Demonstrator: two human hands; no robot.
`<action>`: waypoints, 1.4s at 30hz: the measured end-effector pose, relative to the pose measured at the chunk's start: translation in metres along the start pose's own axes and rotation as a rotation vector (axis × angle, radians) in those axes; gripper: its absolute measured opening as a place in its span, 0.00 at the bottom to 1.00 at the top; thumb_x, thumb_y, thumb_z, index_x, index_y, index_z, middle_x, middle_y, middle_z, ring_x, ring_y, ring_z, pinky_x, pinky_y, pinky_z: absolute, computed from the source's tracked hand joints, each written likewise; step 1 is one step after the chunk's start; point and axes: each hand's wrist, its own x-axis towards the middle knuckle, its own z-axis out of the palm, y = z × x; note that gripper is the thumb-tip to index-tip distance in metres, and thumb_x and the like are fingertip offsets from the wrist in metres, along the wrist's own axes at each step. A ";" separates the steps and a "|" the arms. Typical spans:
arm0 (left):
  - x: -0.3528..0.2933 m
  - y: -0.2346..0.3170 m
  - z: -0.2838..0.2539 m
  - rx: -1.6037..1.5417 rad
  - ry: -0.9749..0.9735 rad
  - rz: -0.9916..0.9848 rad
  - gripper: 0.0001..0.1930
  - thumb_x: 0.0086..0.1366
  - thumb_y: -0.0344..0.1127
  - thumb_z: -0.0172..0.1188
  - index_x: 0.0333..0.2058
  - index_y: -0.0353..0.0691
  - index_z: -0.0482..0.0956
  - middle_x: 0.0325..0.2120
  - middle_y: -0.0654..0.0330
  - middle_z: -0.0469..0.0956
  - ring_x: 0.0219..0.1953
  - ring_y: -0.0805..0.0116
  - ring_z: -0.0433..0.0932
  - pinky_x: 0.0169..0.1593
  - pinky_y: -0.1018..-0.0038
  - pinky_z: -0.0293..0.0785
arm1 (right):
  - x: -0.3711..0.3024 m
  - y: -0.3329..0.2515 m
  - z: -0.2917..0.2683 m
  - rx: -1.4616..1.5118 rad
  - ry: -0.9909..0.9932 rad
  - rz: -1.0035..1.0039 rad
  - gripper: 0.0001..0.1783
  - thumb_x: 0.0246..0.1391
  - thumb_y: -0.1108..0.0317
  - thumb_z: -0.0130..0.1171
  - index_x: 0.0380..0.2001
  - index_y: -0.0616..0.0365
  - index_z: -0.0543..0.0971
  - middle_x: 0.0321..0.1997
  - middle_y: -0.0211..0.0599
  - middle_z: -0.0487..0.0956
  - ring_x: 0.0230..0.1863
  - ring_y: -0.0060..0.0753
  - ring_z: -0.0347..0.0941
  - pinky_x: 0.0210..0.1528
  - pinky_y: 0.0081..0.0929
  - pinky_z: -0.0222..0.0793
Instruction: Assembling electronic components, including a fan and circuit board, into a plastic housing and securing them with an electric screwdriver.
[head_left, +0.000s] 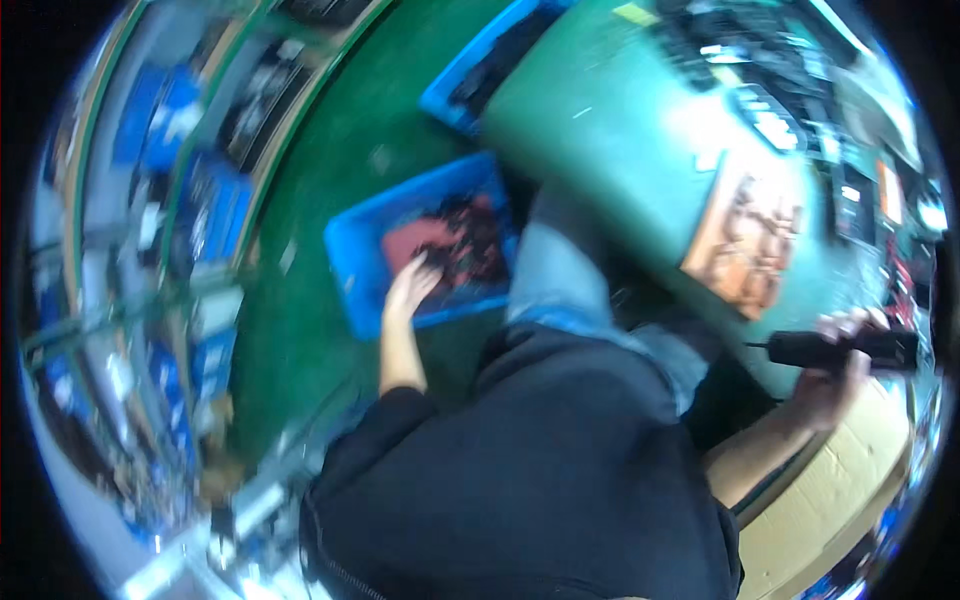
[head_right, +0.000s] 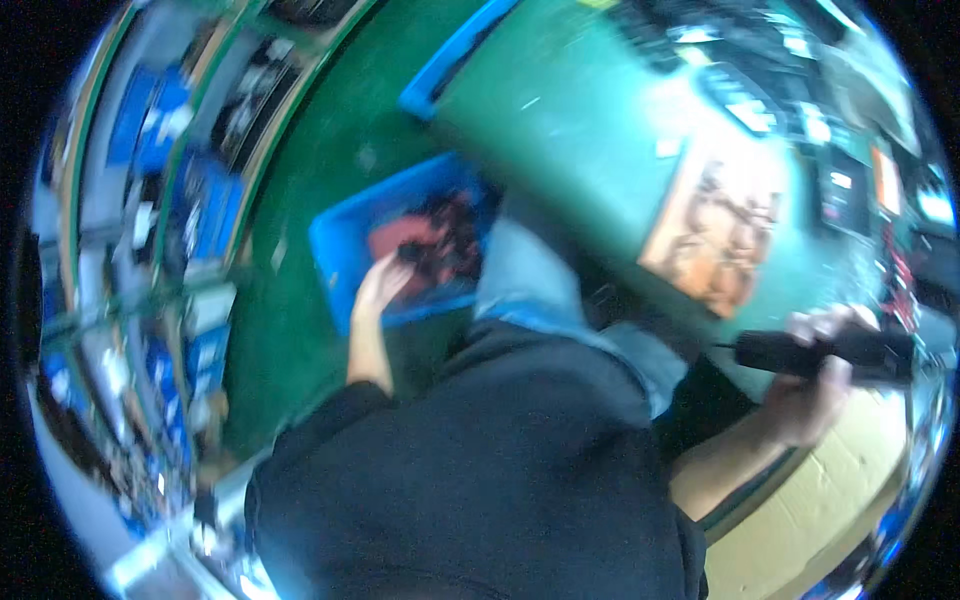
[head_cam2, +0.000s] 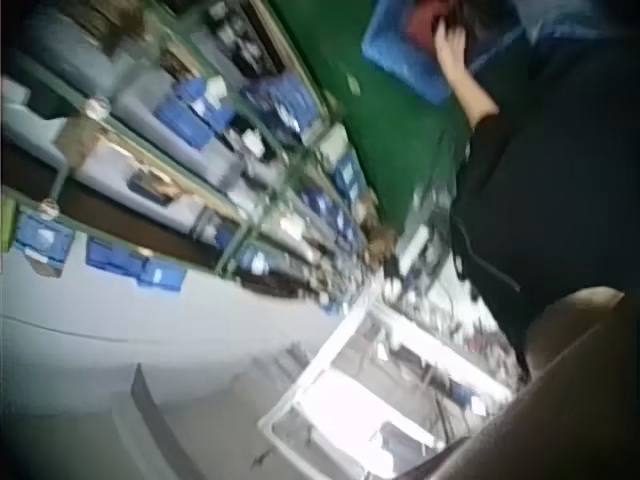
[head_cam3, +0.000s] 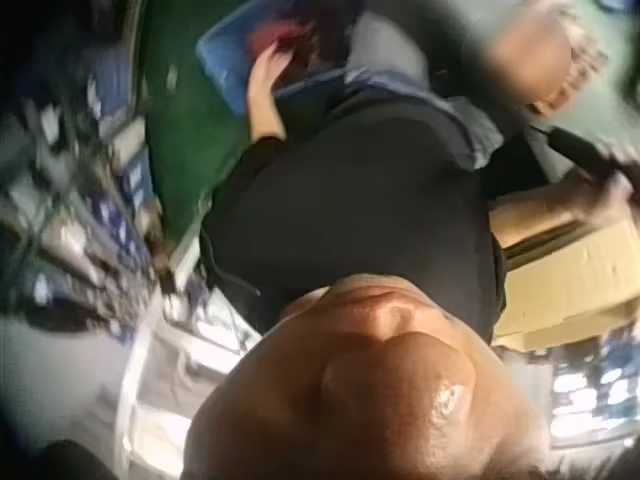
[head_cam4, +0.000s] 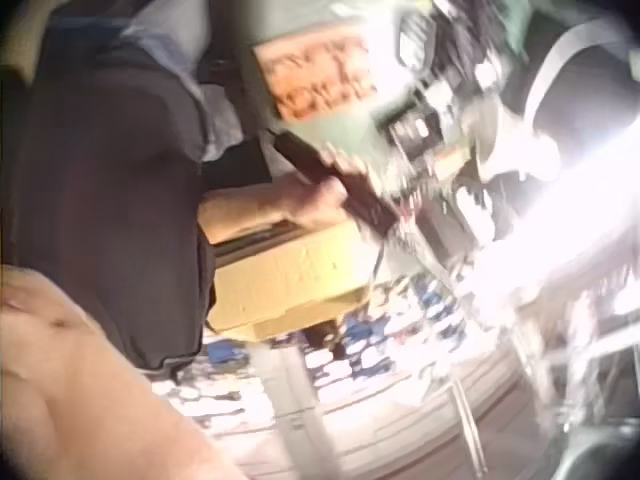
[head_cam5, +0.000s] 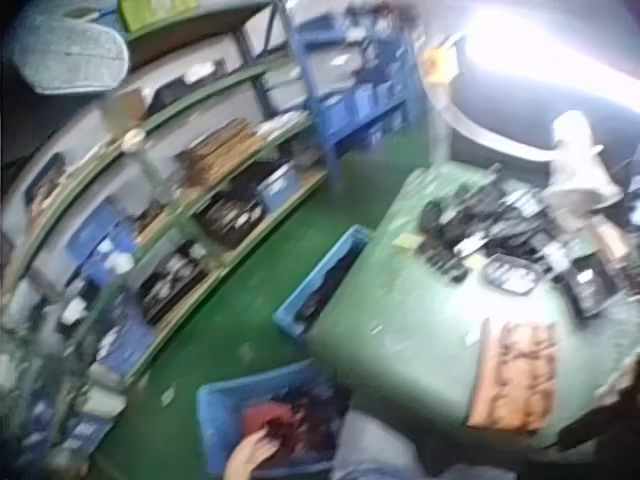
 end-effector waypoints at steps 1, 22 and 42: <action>-0.001 0.000 -0.010 -0.029 0.015 0.035 0.21 0.65 0.44 0.58 0.51 0.35 0.73 0.50 0.47 0.75 0.54 0.57 0.75 0.60 0.63 0.71 | -0.002 0.008 0.002 -0.077 -0.002 -0.048 0.32 0.52 0.68 0.62 0.57 0.60 0.61 0.43 0.38 0.66 0.44 0.30 0.64 0.50 0.31 0.64; -0.202 -0.003 0.540 1.008 -1.217 0.964 0.17 0.60 0.32 0.64 0.45 0.35 0.72 0.35 0.60 0.77 0.36 0.74 0.76 0.41 0.74 0.72 | -0.049 -0.053 0.002 -1.092 0.329 -0.677 0.15 0.48 0.68 0.61 0.38 0.67 0.77 0.36 0.45 0.79 0.36 0.40 0.76 0.43 0.29 0.72; -0.127 -0.018 0.594 1.067 -1.021 1.243 0.21 0.56 0.29 0.63 0.48 0.32 0.69 0.36 0.55 0.77 0.39 0.64 0.76 0.46 0.69 0.72 | 0.112 0.009 -0.232 -1.711 1.264 0.506 0.18 0.57 0.65 0.53 0.49 0.60 0.74 0.49 0.55 0.73 0.54 0.56 0.70 0.57 0.46 0.65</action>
